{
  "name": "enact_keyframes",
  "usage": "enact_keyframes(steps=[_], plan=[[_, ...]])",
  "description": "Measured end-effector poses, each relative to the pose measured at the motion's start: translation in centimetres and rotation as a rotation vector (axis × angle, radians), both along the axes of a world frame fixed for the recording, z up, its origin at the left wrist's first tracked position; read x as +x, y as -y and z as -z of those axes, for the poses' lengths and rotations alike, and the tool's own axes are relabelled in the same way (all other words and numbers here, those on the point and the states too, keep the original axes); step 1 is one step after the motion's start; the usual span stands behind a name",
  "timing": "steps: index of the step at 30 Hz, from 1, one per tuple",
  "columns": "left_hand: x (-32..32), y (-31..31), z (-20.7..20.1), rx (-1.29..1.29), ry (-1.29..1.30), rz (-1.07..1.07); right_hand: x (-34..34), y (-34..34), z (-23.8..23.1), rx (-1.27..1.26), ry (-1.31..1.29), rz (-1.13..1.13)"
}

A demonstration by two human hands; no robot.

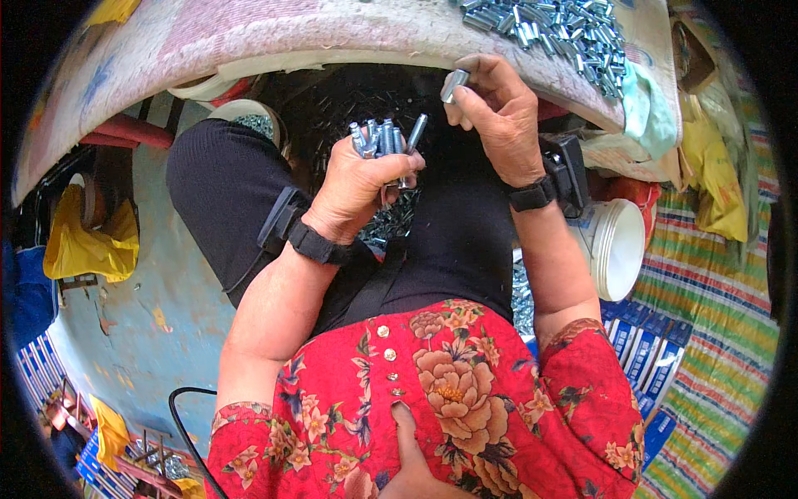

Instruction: Assembling bolts by sliding on washers and screwing on nuts.

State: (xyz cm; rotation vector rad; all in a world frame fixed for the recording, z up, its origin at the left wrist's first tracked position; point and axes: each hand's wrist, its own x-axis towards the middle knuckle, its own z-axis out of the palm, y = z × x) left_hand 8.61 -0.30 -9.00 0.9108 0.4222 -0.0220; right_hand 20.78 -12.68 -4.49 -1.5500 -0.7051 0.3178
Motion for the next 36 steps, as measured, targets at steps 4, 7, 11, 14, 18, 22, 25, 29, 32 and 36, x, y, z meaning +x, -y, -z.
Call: enact_keyframes(steps=[4, 7, 11, 14, 18, 22, 25, 29, 32, 36], plan=[[-0.4, -0.8, 0.1, 0.036, 0.017, 0.005, -0.8, -1.1, 0.7, -0.096, 0.038, -0.119], [-0.5, -1.0, 0.6, 0.066, 0.037, -0.016, -1.2, -1.4, 0.6, -0.25, 0.139, -0.294], [-0.8, -1.6, 0.4, 0.148, 0.049, -0.027, -1.2, -1.7, 0.6, -0.291, 0.008, -0.337], [-1.0, -1.7, 0.0, 0.037, 0.047, -0.07, -1.0, -2.6, -0.1, -0.417, 0.213, -0.303], [-1.3, -1.9, 0.3, -0.011, 0.084, -0.087, -1.0, -4.0, -0.1, -0.442, 0.272, -0.27], [-0.9, -2.5, 0.2, -0.095, 0.117, -0.18, -1.4, -5.0, 0.0, -0.431, 0.303, -0.268], [-0.7, -2.9, 0.2, -0.167, 0.136, -0.182, -0.8, -5.6, -0.5, -0.445, 0.336, -0.327], [-0.7, -3.6, -0.1, -0.237, 0.163, -0.297, 3.2, -6.6, -1.0, -0.292, 0.571, -0.094], [-0.6, -3.6, -0.4, -0.252, 0.149, -0.293, 9.9, -6.3, -1.5, -0.529, 1.082, 0.137], [-0.5, -3.5, -0.2, -0.189, 0.12, -0.242, 14.0, -6.6, -0.9, -0.799, 1.347, 0.167]])
